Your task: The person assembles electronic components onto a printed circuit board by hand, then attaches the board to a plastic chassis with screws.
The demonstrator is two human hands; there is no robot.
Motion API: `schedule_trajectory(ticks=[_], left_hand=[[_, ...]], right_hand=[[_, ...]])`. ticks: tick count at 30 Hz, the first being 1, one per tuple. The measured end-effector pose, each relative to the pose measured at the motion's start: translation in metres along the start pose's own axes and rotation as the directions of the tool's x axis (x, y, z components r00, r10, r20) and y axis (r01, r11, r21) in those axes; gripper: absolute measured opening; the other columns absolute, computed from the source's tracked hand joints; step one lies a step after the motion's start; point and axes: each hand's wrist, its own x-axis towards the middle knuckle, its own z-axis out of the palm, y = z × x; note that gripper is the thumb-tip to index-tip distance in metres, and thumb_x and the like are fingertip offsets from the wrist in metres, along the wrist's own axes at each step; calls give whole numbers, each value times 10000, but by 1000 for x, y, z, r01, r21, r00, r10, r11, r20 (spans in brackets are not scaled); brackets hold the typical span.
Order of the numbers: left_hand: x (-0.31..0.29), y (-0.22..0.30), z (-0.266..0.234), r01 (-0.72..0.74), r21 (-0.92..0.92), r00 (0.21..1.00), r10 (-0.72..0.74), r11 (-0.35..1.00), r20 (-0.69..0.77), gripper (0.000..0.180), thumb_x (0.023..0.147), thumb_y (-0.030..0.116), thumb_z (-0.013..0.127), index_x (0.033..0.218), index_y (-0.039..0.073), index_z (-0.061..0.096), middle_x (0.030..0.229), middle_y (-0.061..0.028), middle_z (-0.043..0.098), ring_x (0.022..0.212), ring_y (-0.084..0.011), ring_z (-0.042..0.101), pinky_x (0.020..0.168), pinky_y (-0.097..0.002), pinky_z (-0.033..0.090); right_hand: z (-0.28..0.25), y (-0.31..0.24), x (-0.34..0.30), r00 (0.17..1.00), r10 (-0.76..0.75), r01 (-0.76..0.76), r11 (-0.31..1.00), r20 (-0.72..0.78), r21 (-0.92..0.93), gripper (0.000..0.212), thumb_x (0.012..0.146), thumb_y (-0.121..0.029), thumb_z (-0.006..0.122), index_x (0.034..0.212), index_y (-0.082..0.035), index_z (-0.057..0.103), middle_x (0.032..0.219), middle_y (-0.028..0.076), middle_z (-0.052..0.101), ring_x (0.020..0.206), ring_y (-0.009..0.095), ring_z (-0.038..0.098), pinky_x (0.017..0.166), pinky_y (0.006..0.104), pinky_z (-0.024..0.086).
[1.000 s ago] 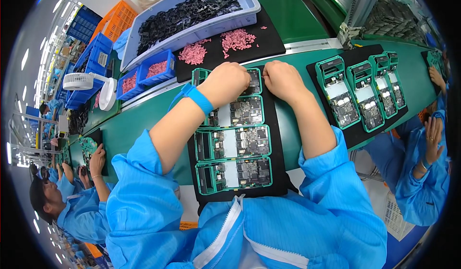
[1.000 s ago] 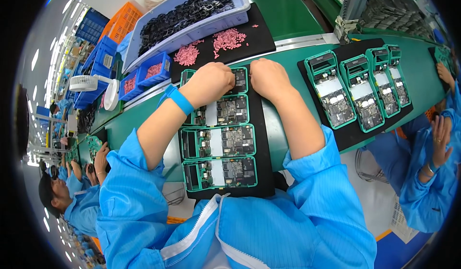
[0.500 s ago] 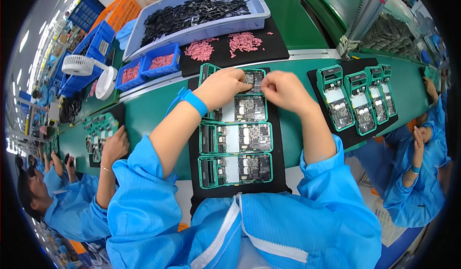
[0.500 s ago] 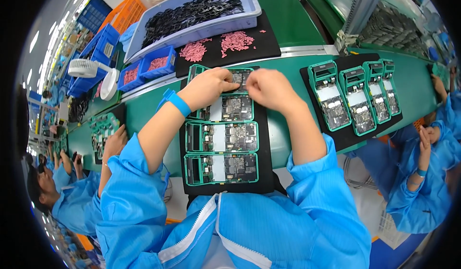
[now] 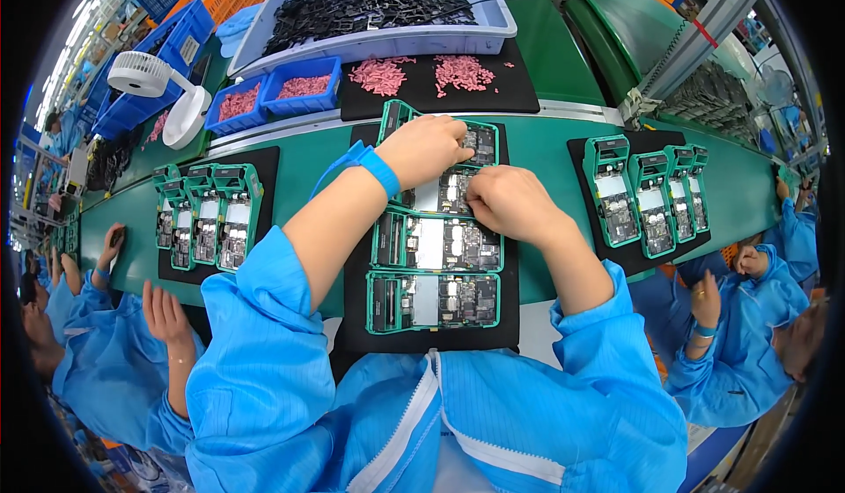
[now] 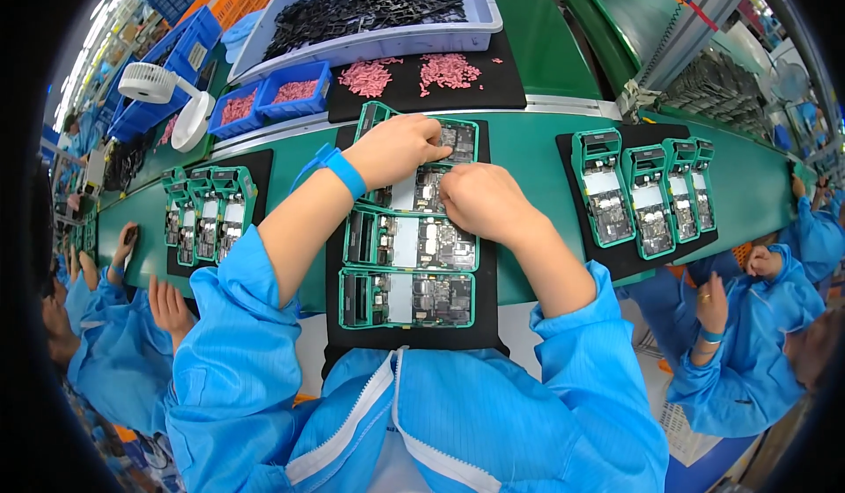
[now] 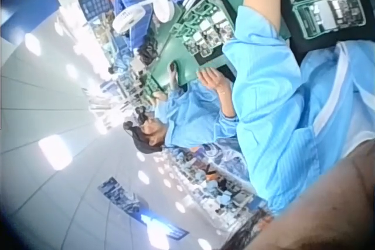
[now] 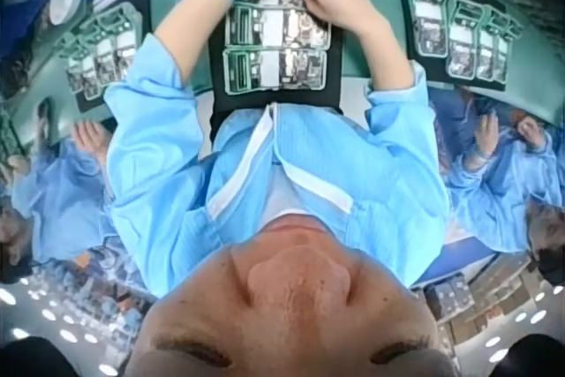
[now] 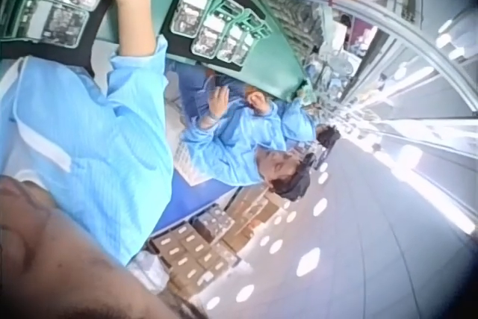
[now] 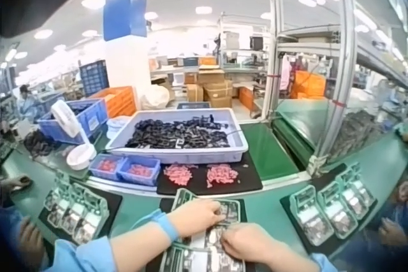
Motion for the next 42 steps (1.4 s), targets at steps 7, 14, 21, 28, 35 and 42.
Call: schedule_trajectory(ticks=[7, 14, 21, 28, 35, 42], left_hand=[[-2, 5, -2, -17, 36, 1000, 17, 999, -17, 288, 892, 282, 598, 792, 14, 622, 866, -123, 606, 920, -313, 595, 822, -414, 476], [-3, 3, -4, 21, 22, 999, -22, 1000, 28, 285, 898, 283, 589, 819, 13, 632, 890, -113, 614, 928, -303, 595, 848, -406, 473], [2, 5, -1, 41, 18, 999, -41, 999, 26, 280, 914, 274, 568, 817, 21, 641, 885, -114, 617, 923, -303, 598, 850, -407, 479], [6, -4, -10, -84, 51, 988, 77, 995, 132, 242, 913, 247, 569, 886, 36, 684, 911, -104, 619, 935, -299, 608, 845, -393, 492], [21, -32, -66, 183, -192, 981, -165, 964, 106, 200, 773, 114, 598, 910, 28, 715, 898, -173, 675, 836, -333, 653, 791, -418, 518], [26, -36, -133, 354, -220, 933, -360, 909, 13, 109, 795, 72, 690, 857, -16, 678, 733, -100, 656, 668, -160, 627, 626, -278, 498]], right_hand=[[2, -3, 5, 999, -17, 23, 990, 44, -137, 53, 730, -97, 653, 733, -51, 626, 733, 89, 613, 752, 296, 627, 684, 413, 513], [-6, -2, -1, 999, -25, 28, 998, 47, -62, 79, 730, -46, 643, 799, -75, 669, 838, 76, 612, 825, 276, 610, 678, 400, 509], [5, 4, -26, 985, -113, 114, 993, -131, 2, 263, 724, -53, 652, 962, -153, 705, 904, 30, 564, 832, 218, 551, 698, 333, 487], [7, 8, -27, 988, -87, 96, 992, -124, 76, 256, 733, -19, 641, 958, -118, 709, 964, 61, 609, 897, 241, 584, 757, 348, 501], [17, 95, 47, 799, 364, -243, 924, -479, 296, 98, 795, -36, 592, 872, -37, 653, 883, 153, 648, 835, 339, 627, 736, 404, 507], [16, 129, 94, 737, 582, -591, 802, -344, 91, 135, 817, -202, 664, 826, -68, 667, 894, 121, 662, 873, 319, 643, 749, 437, 508]])
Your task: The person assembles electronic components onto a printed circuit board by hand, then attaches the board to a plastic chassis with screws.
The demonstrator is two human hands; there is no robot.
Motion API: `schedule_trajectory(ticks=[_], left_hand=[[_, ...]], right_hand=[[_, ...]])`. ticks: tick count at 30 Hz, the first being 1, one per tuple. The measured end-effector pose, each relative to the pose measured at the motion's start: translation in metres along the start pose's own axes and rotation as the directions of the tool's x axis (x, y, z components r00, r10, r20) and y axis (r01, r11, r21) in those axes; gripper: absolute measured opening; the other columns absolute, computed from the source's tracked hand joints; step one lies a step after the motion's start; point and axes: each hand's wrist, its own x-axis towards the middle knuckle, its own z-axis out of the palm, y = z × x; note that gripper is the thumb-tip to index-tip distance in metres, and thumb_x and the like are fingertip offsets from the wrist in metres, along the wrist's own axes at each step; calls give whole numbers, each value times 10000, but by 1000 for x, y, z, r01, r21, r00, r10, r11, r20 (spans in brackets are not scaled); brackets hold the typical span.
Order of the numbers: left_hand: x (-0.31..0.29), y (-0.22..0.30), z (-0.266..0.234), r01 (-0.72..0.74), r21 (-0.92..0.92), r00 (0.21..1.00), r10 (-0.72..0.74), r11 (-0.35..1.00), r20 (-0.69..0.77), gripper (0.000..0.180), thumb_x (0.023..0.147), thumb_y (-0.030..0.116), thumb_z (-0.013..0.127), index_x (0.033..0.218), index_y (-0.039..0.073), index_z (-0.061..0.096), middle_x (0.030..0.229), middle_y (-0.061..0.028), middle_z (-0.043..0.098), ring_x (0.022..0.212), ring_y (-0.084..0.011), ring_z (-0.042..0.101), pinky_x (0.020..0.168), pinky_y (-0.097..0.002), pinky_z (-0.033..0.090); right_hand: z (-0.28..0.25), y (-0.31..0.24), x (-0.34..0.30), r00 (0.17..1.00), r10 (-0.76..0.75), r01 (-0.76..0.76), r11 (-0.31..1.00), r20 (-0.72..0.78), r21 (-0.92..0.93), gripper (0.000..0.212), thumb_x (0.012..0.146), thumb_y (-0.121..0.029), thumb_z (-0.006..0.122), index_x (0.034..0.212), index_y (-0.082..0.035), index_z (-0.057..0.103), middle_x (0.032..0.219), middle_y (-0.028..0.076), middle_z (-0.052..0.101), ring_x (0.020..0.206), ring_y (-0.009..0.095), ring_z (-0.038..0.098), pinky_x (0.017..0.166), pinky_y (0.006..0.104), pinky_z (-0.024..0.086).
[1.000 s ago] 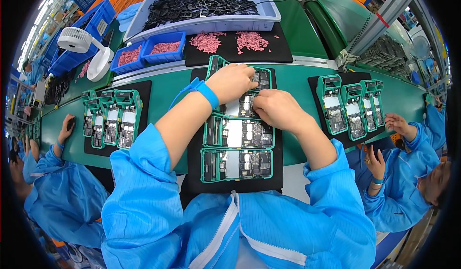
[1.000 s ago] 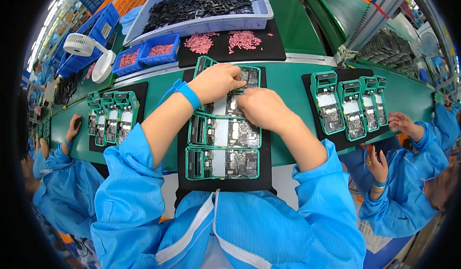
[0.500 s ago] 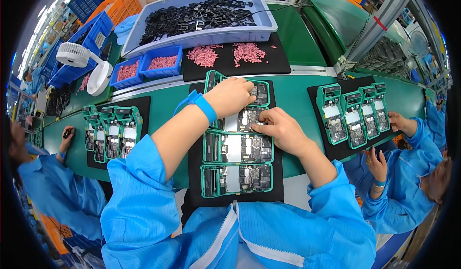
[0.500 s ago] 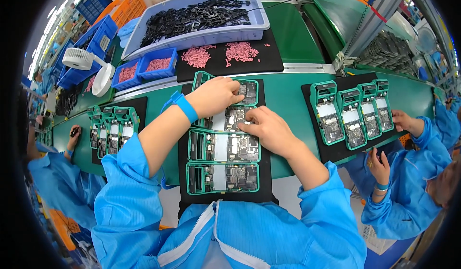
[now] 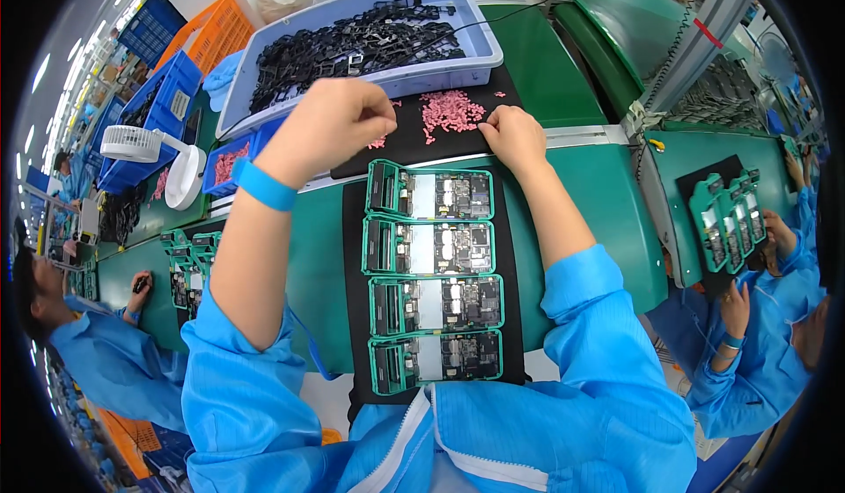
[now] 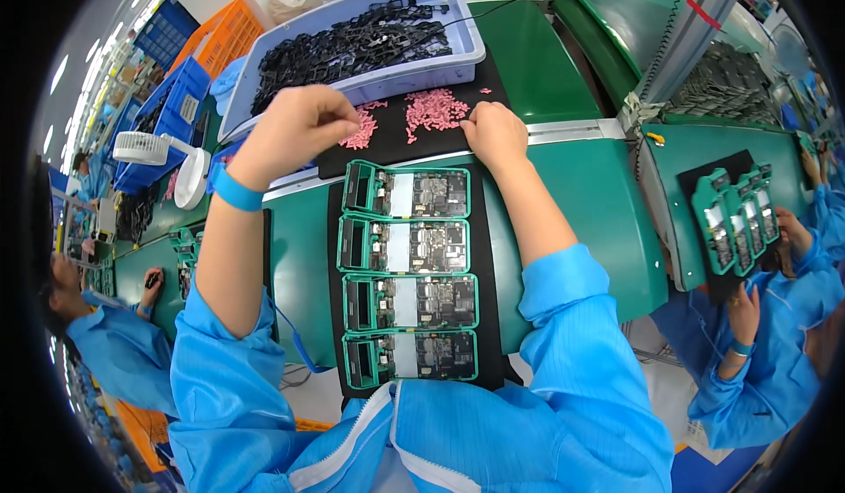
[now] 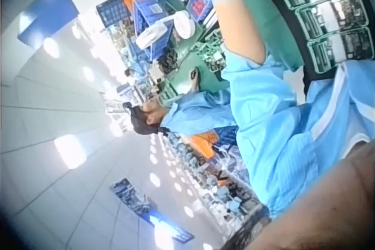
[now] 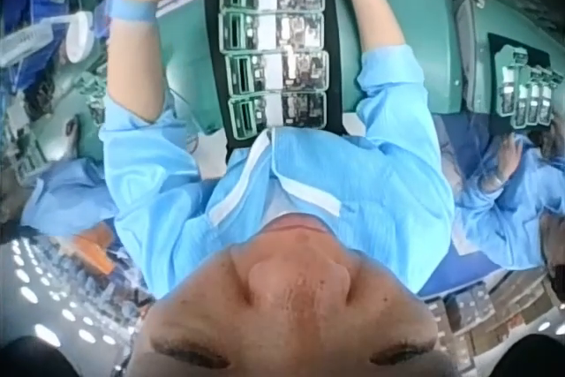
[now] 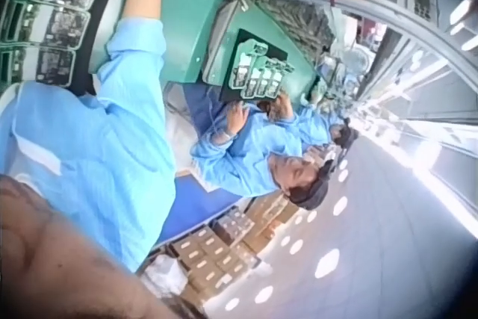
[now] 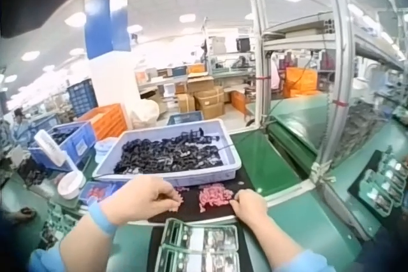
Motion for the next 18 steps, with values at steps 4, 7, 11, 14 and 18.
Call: schedule_trajectory(ticks=[4, 7, 11, 14, 18], left_hand=[[32, -9, 11, -45, 35, 999, 44, 998, 17, 110, 792, 88, 680, 854, -3, 680, 730, -112, 656, 660, -195, 640, 622, -300, 501], [70, -19, 51, -154, 94, 982, 142, 984, 128, 133, 753, 123, 660, 843, 39, 710, 778, -155, 684, 740, -311, 664, 698, -378, 528], [110, -32, 110, -164, 53, 969, 151, 985, 193, 135, 749, 119, 663, 860, 63, 717, 790, -139, 691, 771, -309, 667, 727, -376, 531], [124, -31, 136, -130, 68, 973, 115, 989, 198, 127, 747, 122, 670, 858, 84, 717, 811, -133, 691, 802, -311, 665, 744, -390, 530], [129, -30, 151, -133, 114, 973, 107, 985, 205, 105, 749, 131, 679, 842, 98, 714, 837, -132, 689, 839, -319, 660, 761, -417, 526]], right_hand=[[9, 8, 5, 997, -71, 71, 997, -14, -43, 107, 825, -188, 648, 827, -86, 680, 893, 120, 658, 873, 322, 639, 752, 441, 507], [3, 16, 2, 992, -123, 123, 990, -7, 75, 107, 829, -180, 638, 841, -86, 687, 872, 130, 648, 865, 326, 633, 756, 436, 506], [2, 28, 6, 992, -111, 124, 961, -67, 249, 69, 807, -111, 633, 834, -70, 681, 852, 135, 641, 838, 320, 628, 756, 416, 506], [-1, 34, 9, 997, -62, 74, 937, -46, 341, 57, 784, -68, 624, 815, -54, 669, 852, 135, 644, 824, 311, 630, 754, 405, 505], [-8, 36, 11, 999, -44, 40, 932, 4, 361, 51, 761, -62, 627, 799, -45, 658, 854, 141, 646, 819, 307, 631, 752, 401, 505]])
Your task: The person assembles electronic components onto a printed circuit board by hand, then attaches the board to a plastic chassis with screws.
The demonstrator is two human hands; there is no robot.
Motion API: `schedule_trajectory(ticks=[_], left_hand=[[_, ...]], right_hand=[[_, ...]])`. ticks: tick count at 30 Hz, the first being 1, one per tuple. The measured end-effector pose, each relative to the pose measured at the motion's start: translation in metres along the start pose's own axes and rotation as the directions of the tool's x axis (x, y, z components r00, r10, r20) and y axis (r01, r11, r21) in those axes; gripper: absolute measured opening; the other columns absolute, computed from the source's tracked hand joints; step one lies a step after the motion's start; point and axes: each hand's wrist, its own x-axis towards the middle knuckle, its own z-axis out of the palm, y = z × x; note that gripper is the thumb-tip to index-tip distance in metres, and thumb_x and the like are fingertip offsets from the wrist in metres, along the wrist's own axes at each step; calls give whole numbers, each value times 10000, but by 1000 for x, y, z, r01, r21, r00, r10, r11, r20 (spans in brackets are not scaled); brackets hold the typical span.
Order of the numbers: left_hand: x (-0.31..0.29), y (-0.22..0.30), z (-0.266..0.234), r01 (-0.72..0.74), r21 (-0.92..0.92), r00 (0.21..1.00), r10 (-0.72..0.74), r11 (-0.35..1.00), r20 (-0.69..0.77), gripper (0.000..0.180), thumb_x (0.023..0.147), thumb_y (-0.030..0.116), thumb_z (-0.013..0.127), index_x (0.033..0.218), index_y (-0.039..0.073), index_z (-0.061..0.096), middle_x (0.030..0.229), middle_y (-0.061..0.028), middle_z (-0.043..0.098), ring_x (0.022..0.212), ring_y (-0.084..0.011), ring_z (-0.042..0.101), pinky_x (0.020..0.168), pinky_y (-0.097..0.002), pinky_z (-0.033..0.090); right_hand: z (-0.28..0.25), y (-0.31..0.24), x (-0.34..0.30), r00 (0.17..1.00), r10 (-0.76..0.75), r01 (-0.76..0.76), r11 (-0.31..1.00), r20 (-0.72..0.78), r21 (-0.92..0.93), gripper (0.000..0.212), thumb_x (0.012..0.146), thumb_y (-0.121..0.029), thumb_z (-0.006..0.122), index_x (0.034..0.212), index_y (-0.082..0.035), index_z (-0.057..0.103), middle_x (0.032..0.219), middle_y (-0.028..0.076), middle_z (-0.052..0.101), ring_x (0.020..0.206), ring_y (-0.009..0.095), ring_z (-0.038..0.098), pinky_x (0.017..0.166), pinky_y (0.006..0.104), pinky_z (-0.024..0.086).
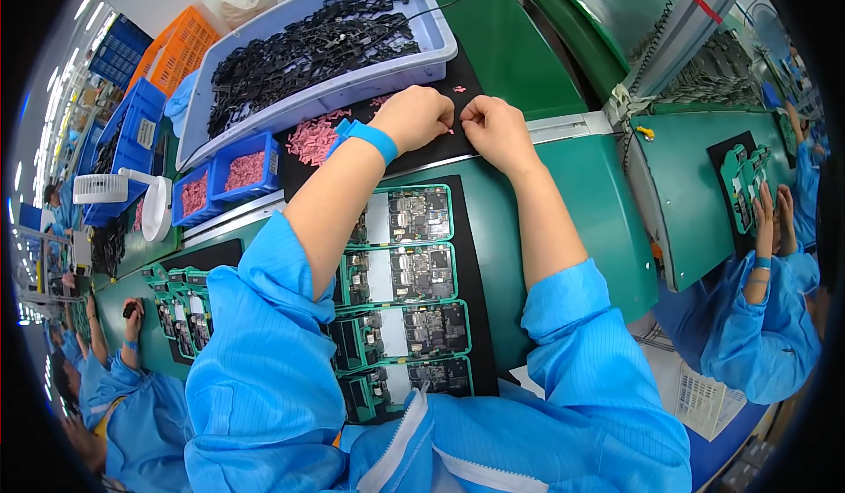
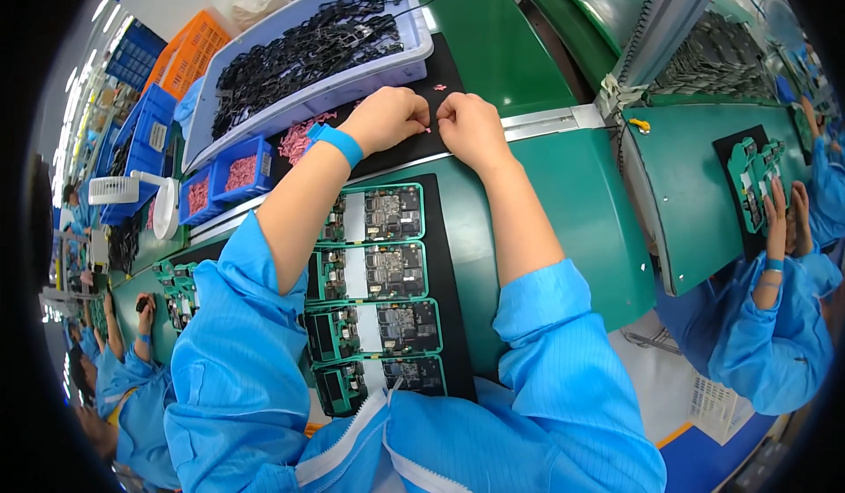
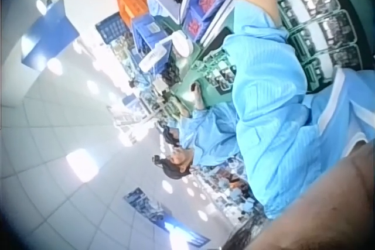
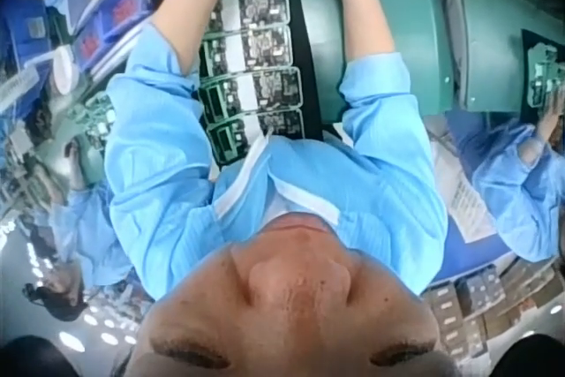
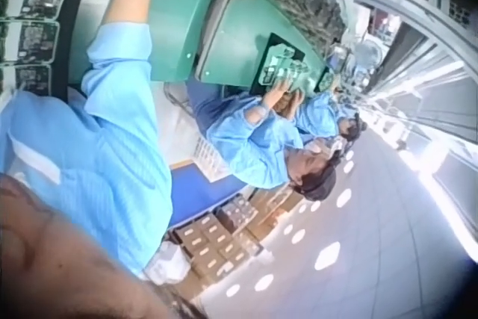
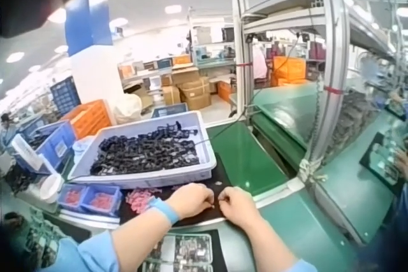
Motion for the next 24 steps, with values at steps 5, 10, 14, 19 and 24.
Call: schedule_trajectory(ticks=[5, 10, 14, 19, 24], left_hand=[[2, -1, 4, 12, -18, 1000, -12, 1000, -15, 111, 741, 136, 676, 834, 93, 718, 825, -141, 689, 830, -324, 660, 769, -421, 525], [4, 4, 3, 87, 10, 996, -87, 996, -28, 126, 719, 141, 704, 817, 66, 727, 800, -165, 685, 787, -326, 666, 748, -399, 529], [6, 7, 2, 109, 18, 994, -109, 994, -10, 120, 718, 148, 712, 804, 66, 729, 805, -164, 687, 788, -324, 666, 750, -397, 528], [6, 10, 0, 116, -7, 993, -116, 993, 33, 127, 715, 144, 713, 813, 66, 731, 802, -162, 687, 786, -323, 666, 749, -391, 528], [8, 13, 3, 122, 38, 991, -124, 992, 46, 83, 713, 121, 686, 764, 62, 714, 775, -157, 681, 781, -321, 663, 737, -399, 524]], right_hand=[[-1, -3, -1, 998, -8, 10, 1000, 59, -20, 54, 731, -77, 656, 774, -44, 654, 822, 148, 626, 796, 319, 622, 734, 414, 506], [12, -16, -6, 999, 1, 7, 967, 33, -253, 83, 768, -111, 629, 762, -32, 653, 875, 159, 621, 841, 348, 613, 761, 432, 498], [13, -16, -5, 1000, 0, 6, 953, 18, -304, 85, 773, -106, 622, 762, -27, 651, 878, 160, 621, 845, 348, 614, 767, 436, 499], [1, -17, -6, 997, 8, 18, 942, 78, -335, 99, 791, -82, 602, 780, -15, 674, 914, 187, 630, 865, 361, 637, 776, 437, 518], [1, -16, -4, 998, -6, 25, 946, 60, -324, 93, 788, -89, 608, 776, -33, 681, 901, 174, 631, 852, 356, 636, 770, 435, 517]])
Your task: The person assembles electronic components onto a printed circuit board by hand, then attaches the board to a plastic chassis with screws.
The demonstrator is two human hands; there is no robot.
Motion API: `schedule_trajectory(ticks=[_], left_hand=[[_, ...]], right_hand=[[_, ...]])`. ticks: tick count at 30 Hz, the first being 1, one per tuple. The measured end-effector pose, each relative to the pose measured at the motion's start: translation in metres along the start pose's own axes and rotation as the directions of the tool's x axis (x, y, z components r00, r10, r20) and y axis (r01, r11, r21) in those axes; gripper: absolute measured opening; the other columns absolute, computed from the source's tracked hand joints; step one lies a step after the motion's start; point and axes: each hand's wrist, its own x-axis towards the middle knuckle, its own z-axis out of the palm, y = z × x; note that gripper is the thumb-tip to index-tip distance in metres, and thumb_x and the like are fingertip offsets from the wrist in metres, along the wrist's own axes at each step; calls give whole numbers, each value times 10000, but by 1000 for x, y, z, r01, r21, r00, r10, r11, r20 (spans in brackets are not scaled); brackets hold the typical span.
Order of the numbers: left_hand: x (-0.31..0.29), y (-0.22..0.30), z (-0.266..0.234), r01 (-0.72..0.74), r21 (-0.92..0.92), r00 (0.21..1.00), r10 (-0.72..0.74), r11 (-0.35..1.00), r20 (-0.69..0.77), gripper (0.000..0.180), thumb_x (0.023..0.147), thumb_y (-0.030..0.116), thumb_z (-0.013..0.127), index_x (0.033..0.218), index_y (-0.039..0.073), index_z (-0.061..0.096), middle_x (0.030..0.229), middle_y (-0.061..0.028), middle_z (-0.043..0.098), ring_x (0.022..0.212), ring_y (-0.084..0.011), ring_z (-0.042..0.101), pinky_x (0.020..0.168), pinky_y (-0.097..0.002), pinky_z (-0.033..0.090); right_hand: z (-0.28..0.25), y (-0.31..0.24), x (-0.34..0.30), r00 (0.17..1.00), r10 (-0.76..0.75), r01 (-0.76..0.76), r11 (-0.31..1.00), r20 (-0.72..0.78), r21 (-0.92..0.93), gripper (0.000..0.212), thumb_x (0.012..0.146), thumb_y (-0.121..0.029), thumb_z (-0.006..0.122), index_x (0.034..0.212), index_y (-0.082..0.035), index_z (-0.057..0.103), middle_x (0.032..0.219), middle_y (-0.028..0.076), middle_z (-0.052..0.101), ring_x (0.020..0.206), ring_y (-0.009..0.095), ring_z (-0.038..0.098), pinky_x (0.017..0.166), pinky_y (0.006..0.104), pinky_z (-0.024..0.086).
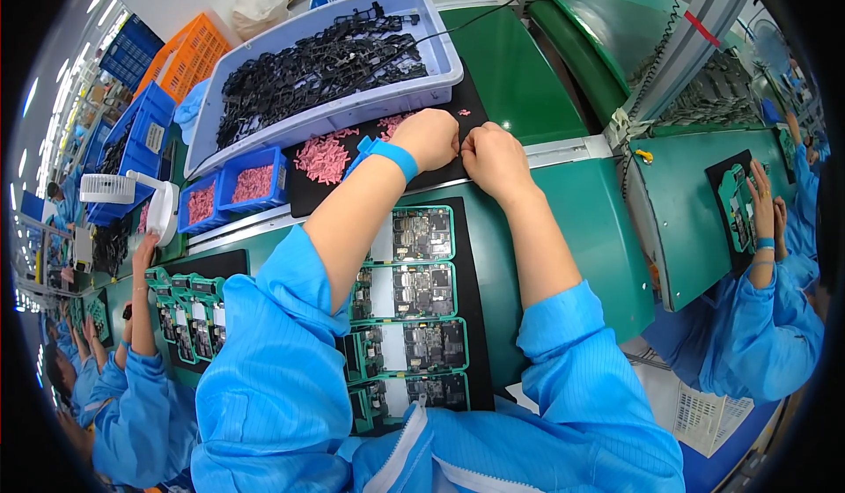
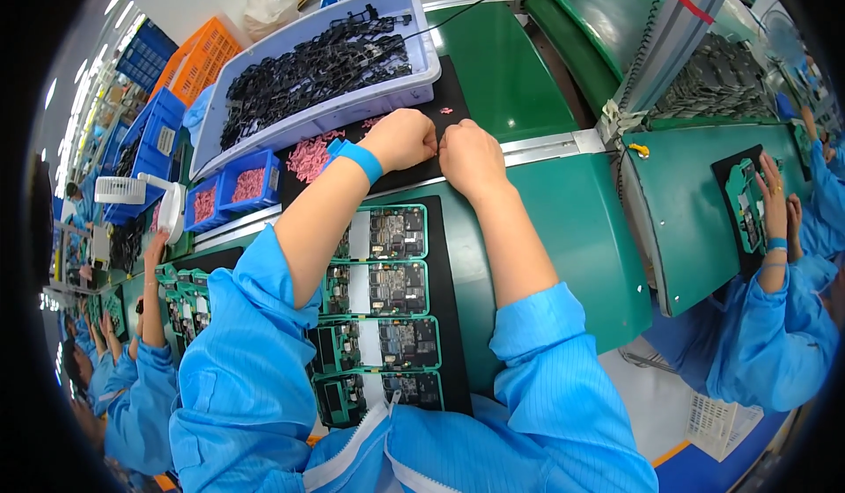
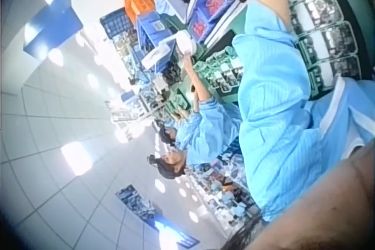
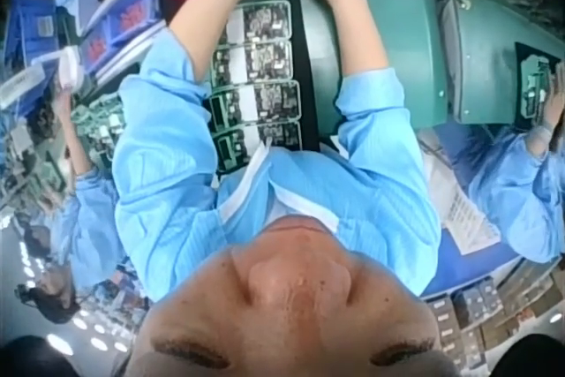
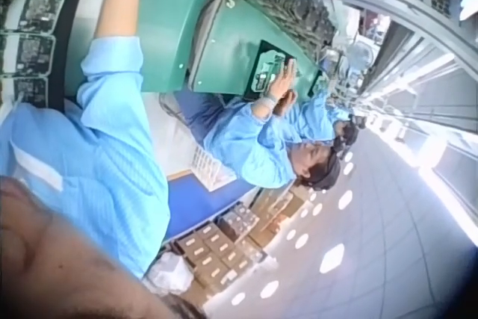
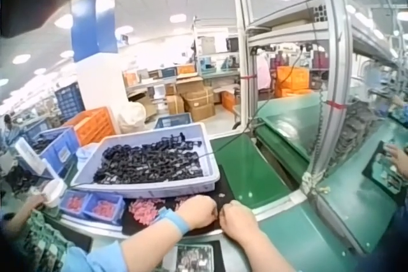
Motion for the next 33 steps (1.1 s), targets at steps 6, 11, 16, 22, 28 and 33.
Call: schedule_trajectory(ticks=[6, 11, 16, 22, 28, 33], left_hand=[[-14, -5, -5, -108, 37, 994, 109, 993, -1, 102, 736, 120, 647, 796, 53, 696, 797, -164, 678, 794, -325, 657, 734, -410, 517], [-55, -2, -27, -120, -60, 993, 121, 991, 8, 95, 752, 115, 626, 793, 57, 690, 821, -149, 681, 802, -329, 656, 745, -416, 522], [-102, 6, -31, -128, -148, 990, 135, 981, 44, 106, 727, 126, 637, 774, 44, 683, 801, -127, 670, 770, -300, 655, 722, -399, 528], [-112, 5, -6, -213, -3, 971, 211, 977, -111, 70, 722, 118, 647, 738, 59, 682, 777, -95, 641, 789, -282, 632, 722, -383, 522], [-113, 8, 1, -278, 127, 939, 297, 952, -175, 66, 721, 112, 646, 708, 56, 679, 751, -89, 634, 775, -275, 629, 724, -381, 519], [-110, 14, 4, -268, 278, 934, 319, 922, -160, 84, 705, 114, 638, 676, 44, 674, 743, -103, 644, 757, -277, 638, 720, -383, 522]], right_hand=[[1, 2, 0, 996, -84, 84, 996, -4, 15, 83, 785, -83, 610, 785, -43, 682, 889, 168, 631, 846, 351, 636, 761, 433, 517], [3, 7, 1, 995, -102, 102, 995, 15, -6, 83, 820, -116, 608, 820, -51, 659, 901, 149, 622, 874, 342, 616, 773, 439, 500], [2, -1, 0, 1000, -24, 24, 998, -2, -61, 75, 773, -54, 610, 813, -36, 671, 917, 178, 638, 874, 354, 645, 782, 442, 524], [1, -7, -1, 1000, 2, 1, 993, 24, -115, 96, 777, -68, 621, 844, -11, 658, 942, 194, 634, 897, 365, 641, 797, 448, 523], [1, -6, -1, 998, -26, 33, 990, 52, -137, 102, 779, -66, 621, 855, -10, 660, 961, 197, 634, 912, 362, 638, 806, 445, 520], [0, 0, 0, 994, -84, 93, 987, 73, -129, 101, 785, -61, 611, 858, -19, 665, 961, 193, 636, 909, 357, 637, 800, 439, 517]])
